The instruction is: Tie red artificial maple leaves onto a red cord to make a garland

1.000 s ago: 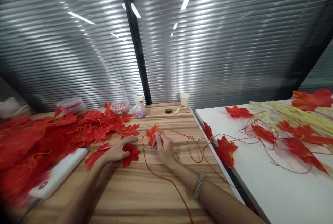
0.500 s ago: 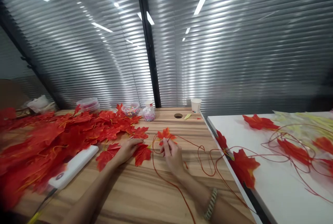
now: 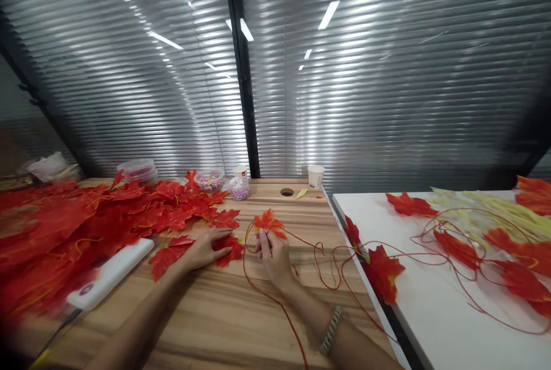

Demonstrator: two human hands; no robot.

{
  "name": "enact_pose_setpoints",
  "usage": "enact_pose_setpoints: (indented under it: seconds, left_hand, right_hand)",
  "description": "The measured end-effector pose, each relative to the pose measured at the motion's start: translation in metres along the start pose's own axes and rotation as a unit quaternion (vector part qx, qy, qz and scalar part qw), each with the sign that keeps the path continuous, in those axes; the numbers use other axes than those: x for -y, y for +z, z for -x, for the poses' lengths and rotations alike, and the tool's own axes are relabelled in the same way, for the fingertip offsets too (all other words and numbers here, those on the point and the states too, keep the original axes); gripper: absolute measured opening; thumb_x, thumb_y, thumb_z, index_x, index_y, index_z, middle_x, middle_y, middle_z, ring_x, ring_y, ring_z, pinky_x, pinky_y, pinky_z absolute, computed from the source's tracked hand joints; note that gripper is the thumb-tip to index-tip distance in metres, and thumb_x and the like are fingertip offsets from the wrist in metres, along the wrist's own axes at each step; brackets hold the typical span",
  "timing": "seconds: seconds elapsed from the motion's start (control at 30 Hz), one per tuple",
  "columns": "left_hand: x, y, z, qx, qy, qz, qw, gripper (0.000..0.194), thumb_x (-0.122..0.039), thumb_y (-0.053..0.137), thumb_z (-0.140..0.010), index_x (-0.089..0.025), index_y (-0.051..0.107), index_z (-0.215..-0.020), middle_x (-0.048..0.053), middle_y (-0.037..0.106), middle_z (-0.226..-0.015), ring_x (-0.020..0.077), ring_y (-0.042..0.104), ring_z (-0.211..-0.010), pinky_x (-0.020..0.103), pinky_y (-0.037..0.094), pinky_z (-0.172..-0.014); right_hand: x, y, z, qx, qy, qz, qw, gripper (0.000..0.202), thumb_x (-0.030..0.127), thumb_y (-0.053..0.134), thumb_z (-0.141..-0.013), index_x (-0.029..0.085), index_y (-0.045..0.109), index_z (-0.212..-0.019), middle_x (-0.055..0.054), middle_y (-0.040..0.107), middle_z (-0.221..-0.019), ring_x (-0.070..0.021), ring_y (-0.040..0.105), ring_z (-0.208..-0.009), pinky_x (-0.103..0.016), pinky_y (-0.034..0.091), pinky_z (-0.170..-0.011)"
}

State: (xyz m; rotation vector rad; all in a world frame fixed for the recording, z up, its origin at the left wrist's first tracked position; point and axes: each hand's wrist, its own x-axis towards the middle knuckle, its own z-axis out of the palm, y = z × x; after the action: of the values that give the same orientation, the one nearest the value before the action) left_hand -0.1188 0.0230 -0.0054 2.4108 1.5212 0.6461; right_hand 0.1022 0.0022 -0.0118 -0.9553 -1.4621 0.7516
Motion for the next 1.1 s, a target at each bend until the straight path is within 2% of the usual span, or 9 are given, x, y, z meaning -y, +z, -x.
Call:
enact_pose_setpoints:
  seconds: [0.27, 0.4, 0.57, 0.77, 0.93, 1.1]
  left_hand:
    - [0.002, 0.008, -0.003, -0.038, 0.014, -0.001, 0.999, 0.038, -0.037, 0.052, -0.077, -0.018, 0.059, -0.11, 0.01, 0.059, -0.113, 0.0216, 0.052, -0.105, 0.037, 0.039, -0.093]
    - [-0.002, 0.008, -0.002, -0.05, 0.028, 0.007, 0.998, 0.033, -0.035, 0.052, -0.078, -0.018, 0.061, -0.104, 0.01, 0.061, -0.108, 0.0208, 0.053, -0.1, 0.036, 0.041, -0.089]
    - [-0.004, 0.008, -0.003, -0.041, 0.037, 0.008, 0.998, 0.031, -0.035, 0.051, -0.079, -0.02, 0.061, -0.104, 0.009, 0.06, -0.106, 0.0204, 0.052, -0.098, 0.035, 0.041, -0.088]
    - [-0.003, 0.007, -0.004, -0.026, 0.031, -0.01, 0.999, 0.037, -0.04, 0.051, -0.079, -0.02, 0.058, -0.109, 0.009, 0.058, -0.104, 0.0208, 0.052, -0.096, 0.035, 0.041, -0.087]
    - [-0.002, 0.006, -0.004, -0.019, 0.02, -0.031, 0.999, 0.042, -0.042, 0.051, -0.078, -0.019, 0.054, -0.113, 0.01, 0.056, -0.102, 0.0212, 0.051, -0.096, 0.034, 0.04, -0.086]
    - [-0.008, 0.006, -0.003, -0.022, -0.003, -0.044, 0.999, 0.045, -0.046, 0.053, -0.075, -0.02, 0.055, -0.112, 0.009, 0.059, -0.098, 0.0219, 0.052, -0.093, 0.034, 0.04, -0.083]
  right_hand:
    - [-0.001, -0.002, -0.002, 0.0, 0.033, -0.033, 0.999, 0.043, 0.05, 0.036, -0.085, 0.014, 0.057, -0.073, -0.001, 0.056, -0.052, -0.0114, 0.049, -0.041, -0.022, 0.04, -0.043]
    - [-0.003, -0.003, -0.002, -0.006, 0.037, -0.037, 0.999, 0.044, 0.051, 0.036, -0.084, 0.015, 0.056, -0.069, -0.001, 0.056, -0.052, -0.0117, 0.048, -0.042, -0.022, 0.041, -0.044]
    - [-0.004, -0.004, -0.003, -0.005, 0.038, -0.035, 0.999, 0.043, 0.051, 0.037, -0.084, 0.015, 0.057, -0.074, -0.001, 0.055, -0.051, -0.0119, 0.048, -0.041, -0.022, 0.041, -0.043]
    - [-0.002, -0.004, -0.003, -0.004, 0.024, -0.014, 1.0, 0.043, 0.048, 0.036, -0.086, 0.014, 0.056, -0.067, -0.001, 0.055, -0.051, -0.0105, 0.048, -0.041, -0.021, 0.04, -0.044]
    - [-0.002, -0.003, -0.002, 0.019, 0.006, 0.001, 1.0, 0.041, 0.044, 0.034, -0.088, 0.014, 0.056, -0.072, -0.001, 0.055, -0.053, -0.0106, 0.049, -0.043, -0.021, 0.041, -0.047]
    - [-0.002, -0.003, 0.0, 0.029, -0.047, 0.059, 0.997, 0.039, 0.037, 0.034, -0.089, 0.016, 0.053, -0.063, -0.002, 0.056, -0.055, -0.0116, 0.052, -0.049, -0.022, 0.041, -0.054]
